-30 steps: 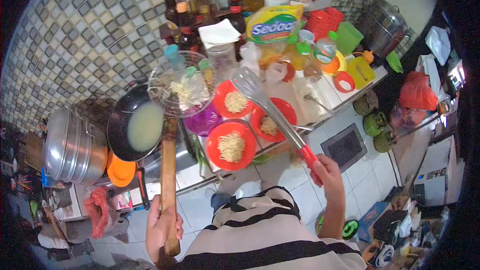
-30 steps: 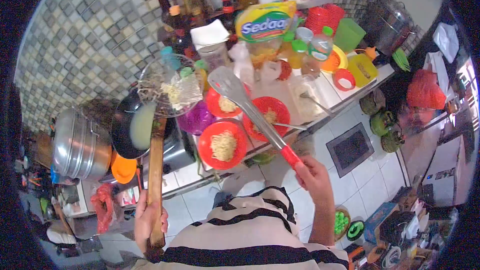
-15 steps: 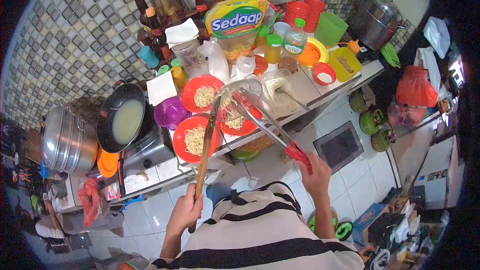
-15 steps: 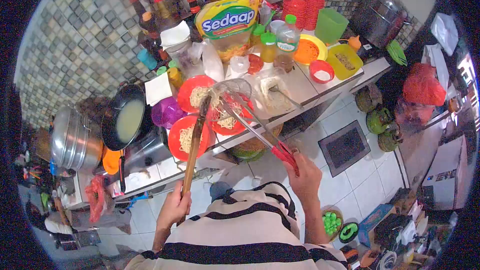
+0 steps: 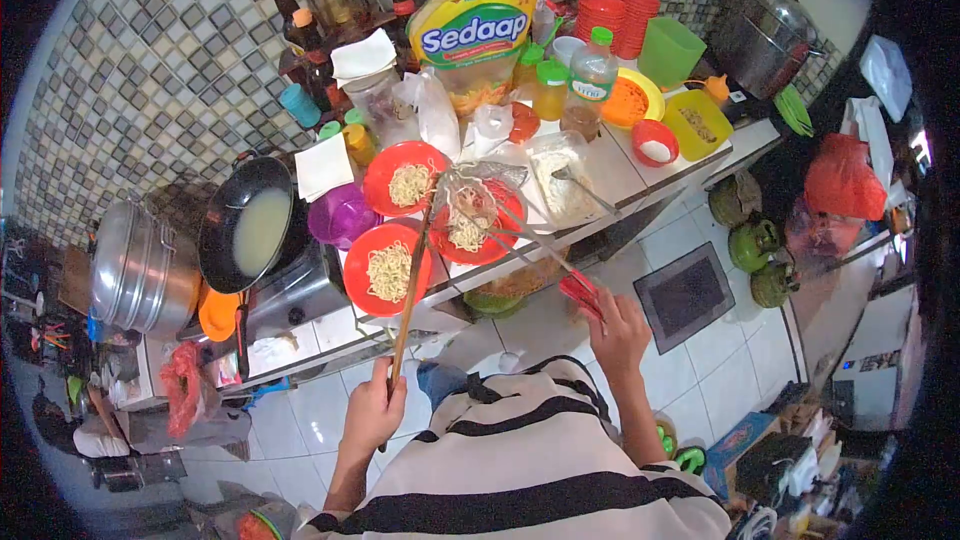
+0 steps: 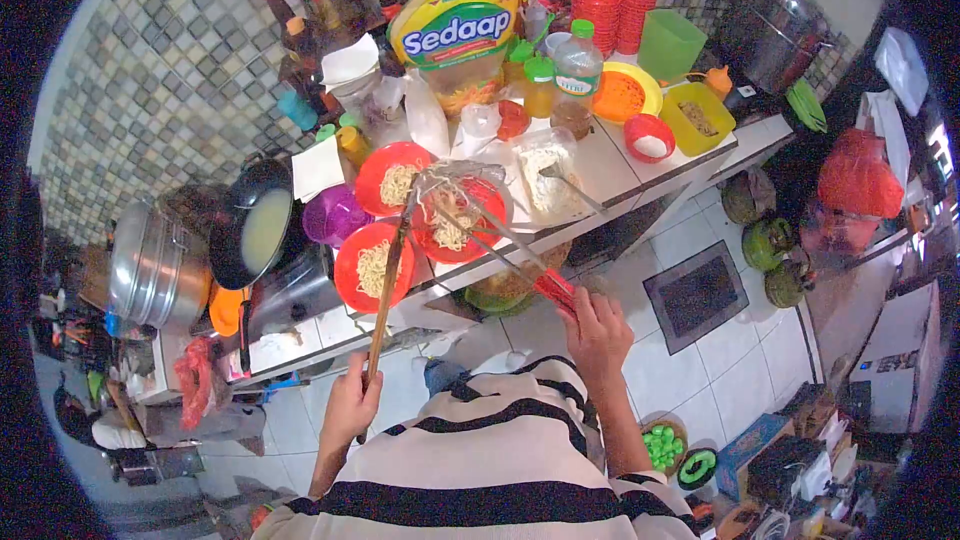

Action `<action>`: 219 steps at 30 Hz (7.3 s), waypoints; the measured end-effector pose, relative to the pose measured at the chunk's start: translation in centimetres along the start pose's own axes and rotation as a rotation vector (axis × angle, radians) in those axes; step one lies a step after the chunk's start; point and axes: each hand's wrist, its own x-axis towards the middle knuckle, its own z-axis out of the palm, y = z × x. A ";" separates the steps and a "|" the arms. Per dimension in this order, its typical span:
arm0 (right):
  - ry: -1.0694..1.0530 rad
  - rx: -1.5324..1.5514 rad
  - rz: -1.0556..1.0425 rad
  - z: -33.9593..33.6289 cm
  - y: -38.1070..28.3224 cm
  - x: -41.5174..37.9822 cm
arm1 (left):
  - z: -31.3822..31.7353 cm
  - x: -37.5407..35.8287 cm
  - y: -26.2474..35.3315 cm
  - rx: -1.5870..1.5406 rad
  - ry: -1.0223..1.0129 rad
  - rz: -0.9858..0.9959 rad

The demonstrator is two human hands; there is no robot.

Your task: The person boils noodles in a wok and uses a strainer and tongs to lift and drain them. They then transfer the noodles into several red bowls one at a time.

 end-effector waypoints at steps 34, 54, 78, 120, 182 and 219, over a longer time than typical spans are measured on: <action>-0.102 0.533 0.310 -5.1 2.1 1.7 | 1.0 -1.0 1.5 0.073 0.112 -0.063; -0.086 0.333 0.201 -5.7 3.0 1.7 | -1.5 -2.0 1.8 -0.179 0.064 -0.181; -0.138 -0.029 0.068 -3.8 -2.0 3.9 | -3.0 -1.5 3.0 0.060 0.129 -0.015; -0.072 -0.137 -0.064 -7.2 -2.0 4.2 | -4.0 -1.3 1.8 -0.147 0.020 -0.067; -0.183 0.094 0.014 -0.5 3.1 6.7 | -11.2 -3.1 2.6 -1.528 -0.575 -0.464; -0.033 0.009 0.143 -10.1 0.2 6.7 | -6.0 -1.0 3.7 -1.303 -0.178 -0.434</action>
